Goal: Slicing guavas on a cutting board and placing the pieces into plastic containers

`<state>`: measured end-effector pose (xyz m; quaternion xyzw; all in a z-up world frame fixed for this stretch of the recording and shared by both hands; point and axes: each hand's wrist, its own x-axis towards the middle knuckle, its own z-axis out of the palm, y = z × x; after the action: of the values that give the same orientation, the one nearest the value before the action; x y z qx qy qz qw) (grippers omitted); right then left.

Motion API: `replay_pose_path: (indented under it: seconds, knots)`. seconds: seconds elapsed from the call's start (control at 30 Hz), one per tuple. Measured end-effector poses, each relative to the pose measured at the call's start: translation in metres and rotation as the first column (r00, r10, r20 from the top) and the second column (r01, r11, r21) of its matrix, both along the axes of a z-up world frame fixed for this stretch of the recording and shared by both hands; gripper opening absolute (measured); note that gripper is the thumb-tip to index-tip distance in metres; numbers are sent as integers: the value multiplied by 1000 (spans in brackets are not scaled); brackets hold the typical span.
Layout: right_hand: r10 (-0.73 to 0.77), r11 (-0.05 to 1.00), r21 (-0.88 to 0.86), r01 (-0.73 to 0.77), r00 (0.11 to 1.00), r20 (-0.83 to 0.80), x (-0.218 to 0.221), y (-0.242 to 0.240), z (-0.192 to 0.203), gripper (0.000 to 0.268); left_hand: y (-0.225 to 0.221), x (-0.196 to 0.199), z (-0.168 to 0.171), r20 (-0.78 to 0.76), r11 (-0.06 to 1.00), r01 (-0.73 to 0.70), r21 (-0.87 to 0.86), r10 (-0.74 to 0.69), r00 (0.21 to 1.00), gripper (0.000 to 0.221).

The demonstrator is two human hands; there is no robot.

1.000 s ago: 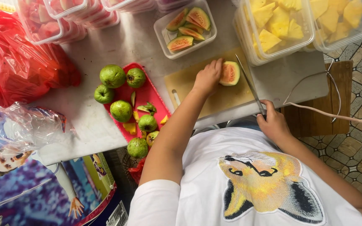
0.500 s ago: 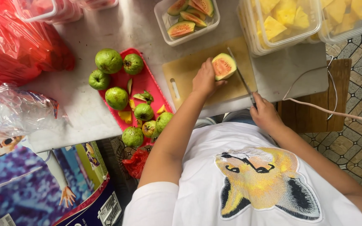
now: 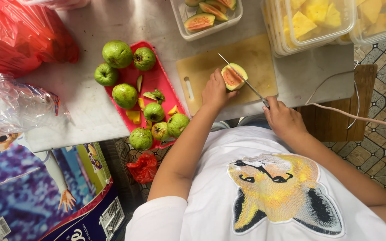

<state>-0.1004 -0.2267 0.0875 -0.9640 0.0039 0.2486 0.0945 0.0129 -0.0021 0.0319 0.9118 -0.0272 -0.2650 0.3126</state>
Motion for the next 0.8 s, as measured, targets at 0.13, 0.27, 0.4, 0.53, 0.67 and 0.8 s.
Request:
replay_pose_path:
  seconds: [0.13,0.27,0.4,0.53,0.67,0.8]
  knots:
    - [43,999,-20,-43,999,10,2,5,11,33,-6,1,-16,1,999,11,33,-11,1000,105]
    - [20,1000,0,-20,997,-79,8,6,16,33,-12,-1,-38,-13,997,10,75,-10,1000,108]
    - [-58,995,70,74,975,-213,21,10,38,35,-12,-2,-36,-32,998,-2,65,4,999,109]
    - [-65,994,71,85,968,-243,26,14,40,35,-12,-3,-30,-37,999,-3,49,5,999,108]
    - [-30,998,49,44,970,-243,28,18,42,32,-8,-5,-35,-33,1000,1,23,0,999,107]
    - [-29,999,20,36,959,-281,35,28,37,31,0,-5,-36,13,999,32,-44,-32,999,105]
